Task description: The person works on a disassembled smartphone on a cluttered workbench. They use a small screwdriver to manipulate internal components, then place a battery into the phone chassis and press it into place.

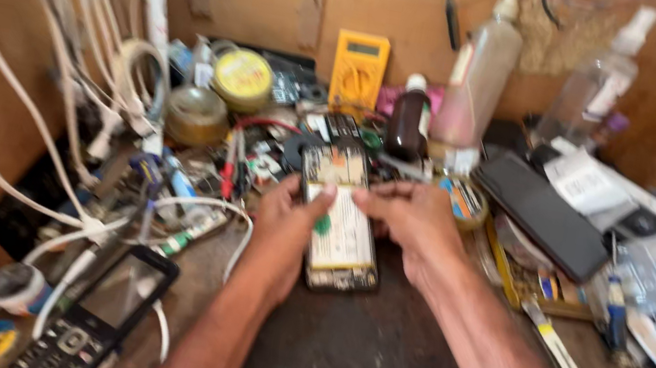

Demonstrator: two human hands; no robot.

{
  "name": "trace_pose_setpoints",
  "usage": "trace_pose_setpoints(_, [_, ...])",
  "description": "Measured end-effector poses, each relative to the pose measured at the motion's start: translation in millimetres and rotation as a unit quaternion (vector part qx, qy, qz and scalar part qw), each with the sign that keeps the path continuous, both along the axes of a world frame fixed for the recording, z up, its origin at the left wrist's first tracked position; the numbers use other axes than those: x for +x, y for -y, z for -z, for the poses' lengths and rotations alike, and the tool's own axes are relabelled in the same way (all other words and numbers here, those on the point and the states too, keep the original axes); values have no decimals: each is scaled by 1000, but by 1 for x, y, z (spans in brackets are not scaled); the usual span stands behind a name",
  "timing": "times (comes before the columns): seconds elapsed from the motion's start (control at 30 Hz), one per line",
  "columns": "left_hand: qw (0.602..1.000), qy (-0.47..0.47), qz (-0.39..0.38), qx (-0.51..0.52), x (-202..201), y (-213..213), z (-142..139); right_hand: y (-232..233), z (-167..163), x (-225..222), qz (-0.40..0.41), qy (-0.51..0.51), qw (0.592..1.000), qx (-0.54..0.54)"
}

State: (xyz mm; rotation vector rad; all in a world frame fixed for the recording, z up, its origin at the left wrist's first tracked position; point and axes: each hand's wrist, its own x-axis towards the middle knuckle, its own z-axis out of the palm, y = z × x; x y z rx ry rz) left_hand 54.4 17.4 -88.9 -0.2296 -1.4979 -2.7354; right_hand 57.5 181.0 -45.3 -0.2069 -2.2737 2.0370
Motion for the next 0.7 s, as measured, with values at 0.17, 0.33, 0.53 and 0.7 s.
trace_pose_setpoints(0.17, [998, -10, 1, -54, 8, -2, -9, 1, -11, 8, -2, -25, 1000, -1])
trace_pose_setpoints(0.33, [999, -27, 25, -16, 4, -4, -13, -22, -31, 23, 59, -66, 988, 129])
trace_pose_setpoints(0.53, [999, 13, 29, 5, -1, -6, -16, -64, -36, 52, 156, -37, 965, 208])
trace_pose_setpoints(0.7, [999, 19, 35, 4, 4, -9, -22, -73, -21, 63, 162, -25, 958, 236])
